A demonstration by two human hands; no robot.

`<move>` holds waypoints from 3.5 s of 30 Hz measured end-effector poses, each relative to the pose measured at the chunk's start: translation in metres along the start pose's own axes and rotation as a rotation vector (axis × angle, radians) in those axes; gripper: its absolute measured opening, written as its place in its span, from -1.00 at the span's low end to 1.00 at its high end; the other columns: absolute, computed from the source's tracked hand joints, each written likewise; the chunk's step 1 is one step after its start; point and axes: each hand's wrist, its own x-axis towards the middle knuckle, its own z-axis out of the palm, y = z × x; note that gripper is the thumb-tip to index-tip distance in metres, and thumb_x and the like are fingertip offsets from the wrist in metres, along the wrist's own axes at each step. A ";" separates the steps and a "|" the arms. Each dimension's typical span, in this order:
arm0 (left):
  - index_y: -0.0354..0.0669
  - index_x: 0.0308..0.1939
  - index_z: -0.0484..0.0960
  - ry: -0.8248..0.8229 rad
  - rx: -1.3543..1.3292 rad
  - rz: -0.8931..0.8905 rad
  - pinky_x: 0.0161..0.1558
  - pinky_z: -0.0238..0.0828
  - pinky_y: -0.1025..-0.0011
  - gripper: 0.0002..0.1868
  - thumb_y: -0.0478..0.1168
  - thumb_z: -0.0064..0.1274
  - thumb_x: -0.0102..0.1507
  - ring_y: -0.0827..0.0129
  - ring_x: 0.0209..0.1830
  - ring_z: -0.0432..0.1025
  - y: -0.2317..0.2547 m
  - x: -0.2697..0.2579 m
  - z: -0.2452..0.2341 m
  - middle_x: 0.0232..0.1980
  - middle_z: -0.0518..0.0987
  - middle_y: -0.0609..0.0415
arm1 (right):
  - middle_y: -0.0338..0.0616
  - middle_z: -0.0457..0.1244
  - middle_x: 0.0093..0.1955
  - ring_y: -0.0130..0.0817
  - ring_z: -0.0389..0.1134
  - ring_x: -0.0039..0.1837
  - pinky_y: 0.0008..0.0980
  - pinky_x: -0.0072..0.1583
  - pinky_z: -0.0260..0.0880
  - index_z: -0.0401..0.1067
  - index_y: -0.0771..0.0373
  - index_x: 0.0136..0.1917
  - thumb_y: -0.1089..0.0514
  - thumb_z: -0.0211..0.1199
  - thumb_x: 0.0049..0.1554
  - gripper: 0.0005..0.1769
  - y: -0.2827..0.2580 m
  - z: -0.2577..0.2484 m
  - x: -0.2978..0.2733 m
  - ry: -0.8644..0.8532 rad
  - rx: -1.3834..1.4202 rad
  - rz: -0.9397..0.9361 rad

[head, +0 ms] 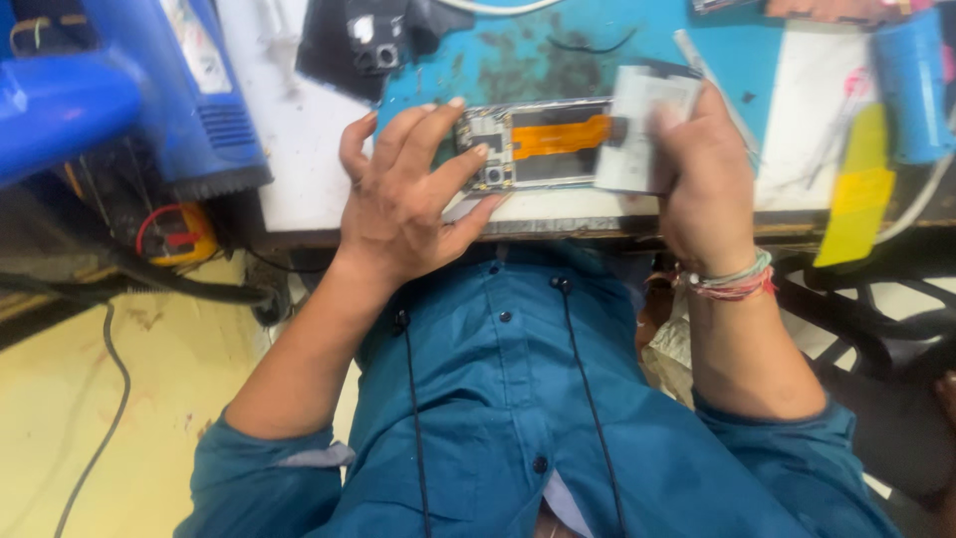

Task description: The person uses a metal prying tool to separate and remove a component from a disassembled smartphone chassis. They then use a red screwdriver to unscrew and remove a small metal bracket from the device's internal frame.

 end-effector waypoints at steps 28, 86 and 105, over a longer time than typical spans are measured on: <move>-0.01 0.13 0.70 0.002 0.009 0.034 0.57 -0.27 0.02 -0.58 0.12 0.29 0.32 0.23 0.52 0.11 -0.012 -0.013 0.011 0.51 0.30 -0.03 | 0.02 0.36 -0.08 -0.23 0.42 -0.11 -0.36 -0.07 0.37 0.52 0.35 0.18 0.34 0.38 0.25 -0.78 -0.041 0.031 0.052 -0.554 -1.027 -0.468; -0.10 0.15 0.70 -0.012 -0.077 0.017 0.56 -0.30 -0.05 -0.58 0.03 0.20 0.31 0.13 0.56 0.11 -0.011 -0.014 0.008 0.50 0.30 -0.09 | -0.15 0.31 -0.17 -0.20 0.36 -0.10 -0.23 -0.01 0.27 0.57 0.23 -0.04 0.30 0.43 0.22 -0.94 -0.006 0.065 0.037 -0.218 -1.235 -0.799; -0.11 0.15 0.70 -0.036 -0.115 0.003 0.55 -0.28 -0.05 -0.59 0.02 0.24 0.32 0.13 0.54 0.12 -0.010 -0.012 0.006 0.53 0.31 -0.10 | -0.15 0.36 -0.17 -0.26 0.39 -0.13 -0.33 -0.07 0.35 0.52 0.25 0.00 0.24 0.37 0.23 -0.91 -0.017 0.063 0.056 -0.389 -1.287 -0.688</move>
